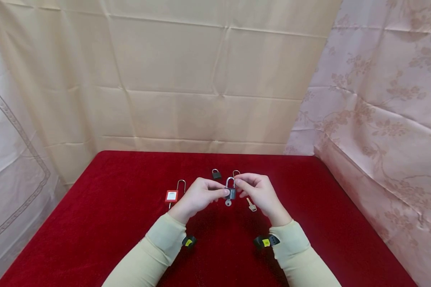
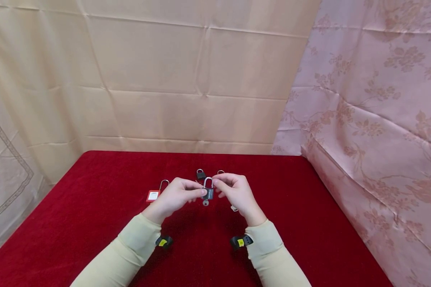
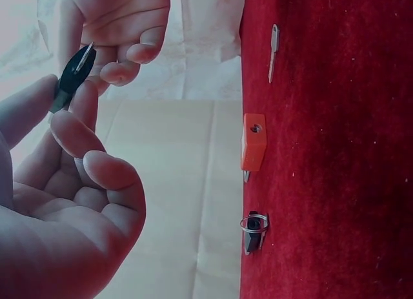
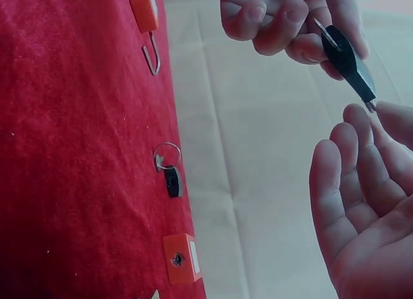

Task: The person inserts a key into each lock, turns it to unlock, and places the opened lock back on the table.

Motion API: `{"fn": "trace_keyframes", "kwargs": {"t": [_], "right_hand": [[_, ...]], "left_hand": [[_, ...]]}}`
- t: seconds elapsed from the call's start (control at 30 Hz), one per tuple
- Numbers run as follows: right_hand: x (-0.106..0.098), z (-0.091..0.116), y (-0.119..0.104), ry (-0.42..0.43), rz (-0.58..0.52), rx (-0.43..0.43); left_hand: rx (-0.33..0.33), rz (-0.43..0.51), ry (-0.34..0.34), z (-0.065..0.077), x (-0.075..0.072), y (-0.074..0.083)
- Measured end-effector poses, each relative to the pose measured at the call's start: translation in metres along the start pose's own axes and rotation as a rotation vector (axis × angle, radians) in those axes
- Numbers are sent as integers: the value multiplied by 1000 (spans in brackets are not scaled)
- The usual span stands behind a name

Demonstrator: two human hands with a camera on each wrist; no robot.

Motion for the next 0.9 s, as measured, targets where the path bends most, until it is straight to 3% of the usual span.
{"fn": "trace_keyframes", "kwargs": {"t": [0.67, 0.9], "right_hand": [[2, 1, -3, 6, 43, -5], [5, 3, -8, 19, 104, -13]], "left_hand": [[-23, -32, 10, 0, 0, -3], [-19, -75, 23, -2, -1, -7]]}}
Point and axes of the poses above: each hand's wrist, its own z-axis away from the middle knuckle, its own x-axis out of the palm, y = z × x, the point moved 1 cm from there along -z, towards the middle knuckle, and after that the axes turned 2 degrees about -y, right-handed, at the moved point
